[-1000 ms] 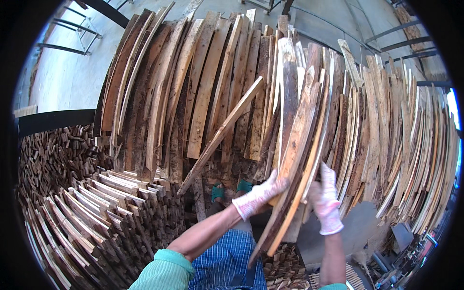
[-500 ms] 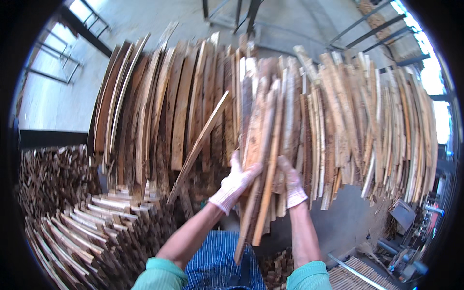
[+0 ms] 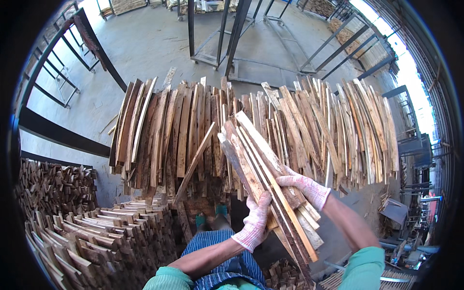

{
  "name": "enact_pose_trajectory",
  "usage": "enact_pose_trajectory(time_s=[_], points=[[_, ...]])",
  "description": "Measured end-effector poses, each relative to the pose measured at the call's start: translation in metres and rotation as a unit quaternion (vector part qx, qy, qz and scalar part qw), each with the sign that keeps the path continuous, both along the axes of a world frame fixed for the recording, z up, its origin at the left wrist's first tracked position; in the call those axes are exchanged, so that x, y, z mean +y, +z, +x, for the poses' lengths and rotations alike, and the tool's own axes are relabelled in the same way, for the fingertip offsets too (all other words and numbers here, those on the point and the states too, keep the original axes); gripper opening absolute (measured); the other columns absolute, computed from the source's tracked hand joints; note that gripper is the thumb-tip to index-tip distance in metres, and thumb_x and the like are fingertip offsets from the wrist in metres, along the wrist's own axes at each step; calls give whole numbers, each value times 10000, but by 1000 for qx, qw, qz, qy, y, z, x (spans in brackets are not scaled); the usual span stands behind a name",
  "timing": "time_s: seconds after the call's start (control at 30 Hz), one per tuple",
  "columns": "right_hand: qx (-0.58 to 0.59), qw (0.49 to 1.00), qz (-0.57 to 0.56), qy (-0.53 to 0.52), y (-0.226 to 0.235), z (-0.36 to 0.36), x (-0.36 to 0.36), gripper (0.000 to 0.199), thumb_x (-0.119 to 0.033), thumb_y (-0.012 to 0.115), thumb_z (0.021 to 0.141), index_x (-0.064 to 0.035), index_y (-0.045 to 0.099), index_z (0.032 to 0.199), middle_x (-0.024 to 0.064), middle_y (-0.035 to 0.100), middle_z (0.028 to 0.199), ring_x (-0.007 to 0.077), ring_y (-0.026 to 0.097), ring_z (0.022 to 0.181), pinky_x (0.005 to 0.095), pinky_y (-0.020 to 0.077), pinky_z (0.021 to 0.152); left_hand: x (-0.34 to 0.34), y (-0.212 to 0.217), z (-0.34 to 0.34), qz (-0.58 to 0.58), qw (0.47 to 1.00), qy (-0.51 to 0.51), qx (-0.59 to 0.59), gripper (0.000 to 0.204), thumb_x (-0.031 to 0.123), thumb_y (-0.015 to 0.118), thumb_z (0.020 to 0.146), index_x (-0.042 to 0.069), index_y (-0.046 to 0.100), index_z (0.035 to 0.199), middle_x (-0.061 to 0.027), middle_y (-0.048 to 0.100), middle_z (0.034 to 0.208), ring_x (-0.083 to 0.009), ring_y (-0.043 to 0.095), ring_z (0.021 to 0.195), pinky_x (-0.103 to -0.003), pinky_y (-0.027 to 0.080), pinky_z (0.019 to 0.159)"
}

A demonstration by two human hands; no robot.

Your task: The person stacks wood slats from one pile onto another by hand, picking up small bundles and placing them neatly to build up a larger stack.

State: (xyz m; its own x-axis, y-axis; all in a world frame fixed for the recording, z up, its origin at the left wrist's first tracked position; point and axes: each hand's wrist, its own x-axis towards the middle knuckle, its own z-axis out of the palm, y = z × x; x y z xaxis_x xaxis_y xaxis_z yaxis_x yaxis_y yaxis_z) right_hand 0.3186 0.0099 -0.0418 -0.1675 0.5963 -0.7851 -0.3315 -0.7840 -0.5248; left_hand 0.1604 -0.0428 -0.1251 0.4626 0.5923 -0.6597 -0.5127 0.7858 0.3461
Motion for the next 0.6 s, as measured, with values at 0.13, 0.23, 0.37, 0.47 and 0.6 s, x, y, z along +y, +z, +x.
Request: enact_pose_trajectory(time_s=[0.13,0.23,0.37,0.47,0.6], points=[[-3,996,-68,65,33,1,7,719,-225,711,916,-84,343,1517,177,588,1363,245,720,1014,364,635,838,5,56,-27,-85,991,-82,-68,970,637,682,872,146,164,1530,-183,414,1462,-344,541,1280,-595,544,959],[9,993,-56,106,-12,8,28,786,-356,749,888,-94,347,1510,166,616,1302,275,693,1081,396,612,884,36,-21,-33,-100,985,-128,-59,1066,730,728,762,66,313,1485,-202,530,1403,-356,637,1151,-623,552,931],[-241,955,-1,170,-113,-10,30,1098,-612,716,836,-121,137,1630,190,262,1640,281,287,1502,418,257,1211,78,-55,-30,-114,991,-54,45,874,480,809,803,65,336,1408,-212,564,1291,-373,659,1084,-558,605,851],[-83,988,94,95,-179,2,-12,1065,-588,668,888,-42,116,1618,166,212,1660,240,180,1538,364,165,1241,58,-80,-43,-92,990,-56,90,906,432,816,796,38,296,1424,-224,534,1297,-382,646,1104,-558,601,848],[-34,992,86,85,-159,14,-14,994,-451,682,930,11,115,1604,169,321,1609,227,330,1470,322,274,1203,33,-59,-23,-41,982,-79,168,957,450,800,816,52,218,1464,-213,548,1295,-325,630,1090,-462,581,871]])
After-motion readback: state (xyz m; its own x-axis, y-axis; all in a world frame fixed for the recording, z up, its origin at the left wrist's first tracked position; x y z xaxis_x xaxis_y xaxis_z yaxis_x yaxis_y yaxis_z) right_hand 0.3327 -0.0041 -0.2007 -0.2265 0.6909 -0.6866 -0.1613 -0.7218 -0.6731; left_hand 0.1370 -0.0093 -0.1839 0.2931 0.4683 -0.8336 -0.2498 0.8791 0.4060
